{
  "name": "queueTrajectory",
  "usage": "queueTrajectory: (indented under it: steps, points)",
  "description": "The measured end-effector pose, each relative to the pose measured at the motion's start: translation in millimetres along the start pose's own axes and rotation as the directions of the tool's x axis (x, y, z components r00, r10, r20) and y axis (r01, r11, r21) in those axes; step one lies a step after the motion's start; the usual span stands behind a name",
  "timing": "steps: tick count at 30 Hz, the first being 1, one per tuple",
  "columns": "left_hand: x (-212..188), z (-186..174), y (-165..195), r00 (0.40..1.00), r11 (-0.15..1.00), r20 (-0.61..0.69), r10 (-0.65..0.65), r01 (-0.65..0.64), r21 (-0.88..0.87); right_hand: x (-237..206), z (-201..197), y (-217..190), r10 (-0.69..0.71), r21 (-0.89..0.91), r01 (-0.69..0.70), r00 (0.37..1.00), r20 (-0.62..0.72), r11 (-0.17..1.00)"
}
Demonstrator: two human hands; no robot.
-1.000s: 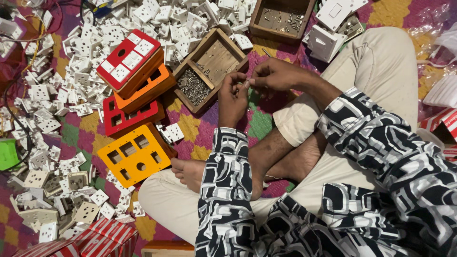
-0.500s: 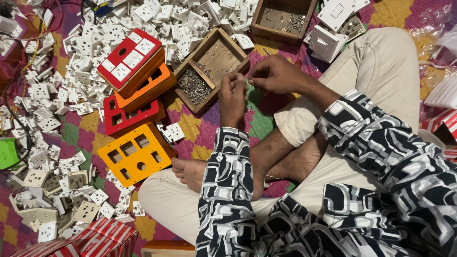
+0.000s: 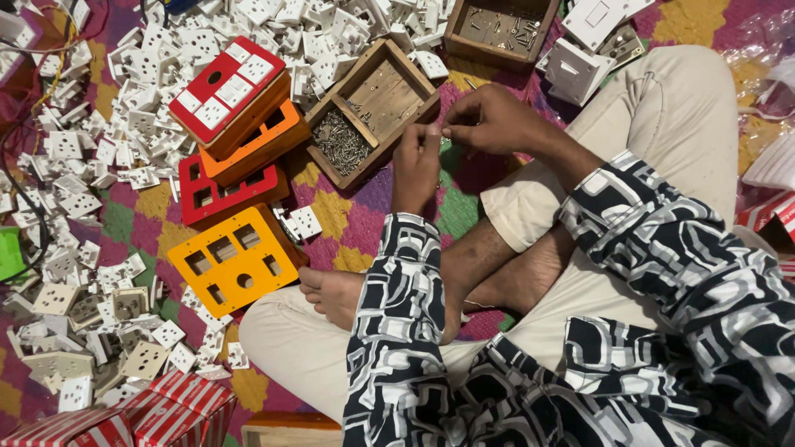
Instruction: The person sits on the floor and repeatedly picks up small metal screws and washers, inserting them into white plastic electrical socket components. The person handles the parts by hand, organizing them into small piles on the mat.
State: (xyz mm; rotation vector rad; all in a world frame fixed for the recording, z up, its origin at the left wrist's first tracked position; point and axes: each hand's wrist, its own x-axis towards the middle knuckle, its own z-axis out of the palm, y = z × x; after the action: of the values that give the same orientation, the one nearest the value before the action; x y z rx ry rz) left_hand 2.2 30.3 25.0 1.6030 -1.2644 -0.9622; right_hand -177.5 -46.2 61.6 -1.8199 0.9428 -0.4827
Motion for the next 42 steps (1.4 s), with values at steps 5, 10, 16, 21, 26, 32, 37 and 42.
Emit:
queueTrajectory:
  steps: [5,10,16,21,26,32,37,42]
  points:
    - [3,5,2,0.993,0.986,0.037,-0.116,0.119,-0.12,-1,-2,-7,-0.032,0.023,0.032,0.999,0.004,0.999]
    - [2,5,-2,0.996,0.986,0.066,-0.052,0.062,-0.155,-1,-3,-5,-0.016,-0.02,0.016,1.0,0.002,1.0]
    - [6,-3,1,0.983,0.874,0.153,-0.099,0.159,-0.459,4,4,3,0.048,0.065,-0.042,0.995,-0.087,0.997]
    - [14,-20,47,0.945,0.741,0.224,-0.238,0.326,-0.588,18,18,-5,0.279,0.386,-0.206,0.95,-0.142,0.899]
    - [-4,-29,64,0.943,0.625,0.273,-0.188,0.33,-0.708,8,30,-10,0.192,0.864,-0.161,0.978,0.076,0.478]
    - [-5,-27,30,0.997,0.709,0.082,0.01,0.051,-0.703,2,45,-25,0.363,0.861,-0.343,0.909,0.204,0.376]
    - [2,-19,4,0.994,0.641,-0.008,-0.11,0.064,-0.765,-5,44,-37,0.313,0.852,-0.336,0.925,0.217,0.401]
    - [1,-14,15,0.975,0.521,0.014,-0.223,0.131,-0.844,-2,45,-27,0.282,0.873,-0.317,0.934,0.22,0.37]
